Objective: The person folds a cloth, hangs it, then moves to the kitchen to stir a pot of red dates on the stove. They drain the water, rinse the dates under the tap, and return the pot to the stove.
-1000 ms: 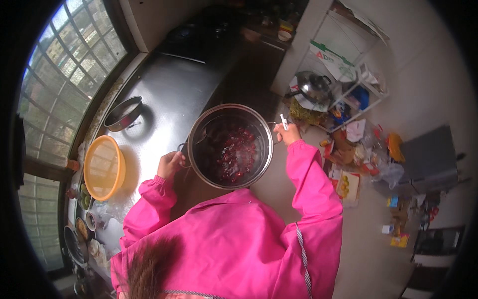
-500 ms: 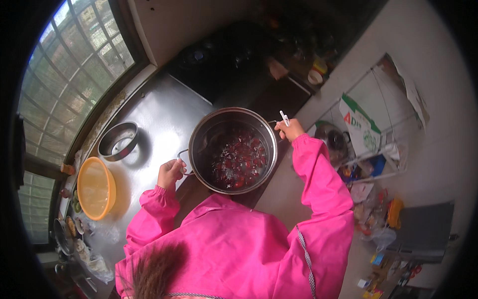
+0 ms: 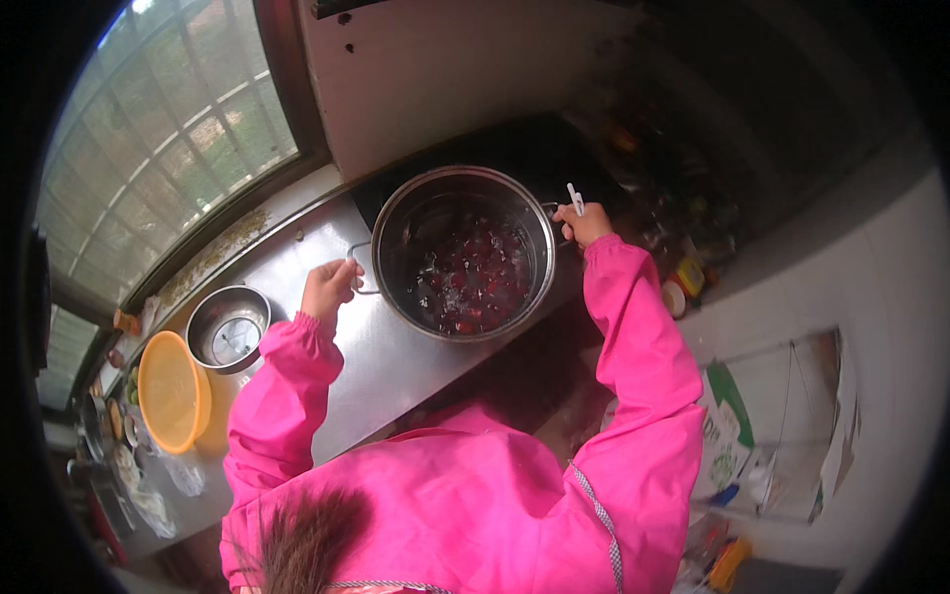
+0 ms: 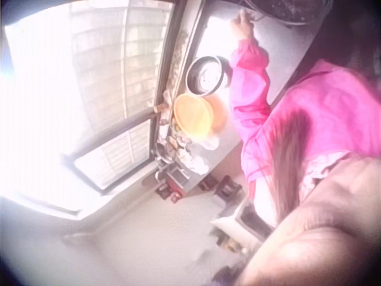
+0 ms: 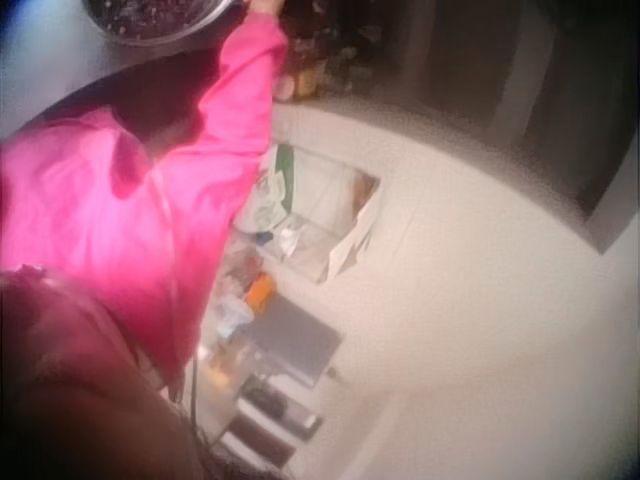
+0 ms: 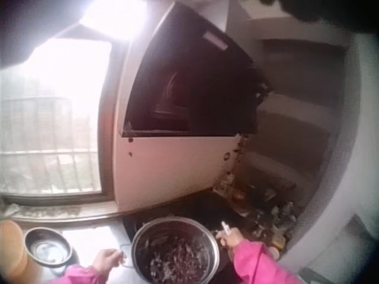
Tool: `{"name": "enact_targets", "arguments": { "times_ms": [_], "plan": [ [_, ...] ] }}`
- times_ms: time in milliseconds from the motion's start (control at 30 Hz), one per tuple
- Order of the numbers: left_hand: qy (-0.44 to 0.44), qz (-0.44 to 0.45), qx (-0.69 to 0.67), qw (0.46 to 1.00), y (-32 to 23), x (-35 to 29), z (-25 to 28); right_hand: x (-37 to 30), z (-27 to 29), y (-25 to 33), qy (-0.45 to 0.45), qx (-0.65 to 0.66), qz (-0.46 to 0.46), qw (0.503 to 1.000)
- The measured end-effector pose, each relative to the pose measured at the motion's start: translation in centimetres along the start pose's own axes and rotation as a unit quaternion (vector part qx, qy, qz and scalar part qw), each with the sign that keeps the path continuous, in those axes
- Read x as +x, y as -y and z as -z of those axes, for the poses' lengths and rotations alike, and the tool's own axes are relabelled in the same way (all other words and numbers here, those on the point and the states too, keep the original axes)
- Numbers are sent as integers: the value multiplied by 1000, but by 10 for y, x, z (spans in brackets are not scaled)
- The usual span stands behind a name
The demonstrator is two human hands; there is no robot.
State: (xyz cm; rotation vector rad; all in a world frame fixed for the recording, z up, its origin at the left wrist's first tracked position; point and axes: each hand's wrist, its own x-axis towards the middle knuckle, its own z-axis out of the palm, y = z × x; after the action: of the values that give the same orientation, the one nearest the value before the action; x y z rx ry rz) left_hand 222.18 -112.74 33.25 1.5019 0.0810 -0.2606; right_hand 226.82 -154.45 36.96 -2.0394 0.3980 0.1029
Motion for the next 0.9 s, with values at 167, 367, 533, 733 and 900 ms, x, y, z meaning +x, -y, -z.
{"name": "enact_targets", "arguments": {
  "times_ms": [167,367,533,733,900],
  "plan": [
    [-77,-34,36,996,-15,74,-6,117,-8,31,65,-27,32,997],
    [-153,-8,60,986,-25,112,-6,212,-31,60,119,-25,82,989],
    [-177,10,55,983,-24,127,-6,252,-48,65,156,-52,97,982],
    [-192,33,36,980,-25,131,-8,270,-53,62,195,-46,81,976],
    [-208,43,39,976,-23,129,-17,275,-50,59,205,-53,75,974]
  ]
}}
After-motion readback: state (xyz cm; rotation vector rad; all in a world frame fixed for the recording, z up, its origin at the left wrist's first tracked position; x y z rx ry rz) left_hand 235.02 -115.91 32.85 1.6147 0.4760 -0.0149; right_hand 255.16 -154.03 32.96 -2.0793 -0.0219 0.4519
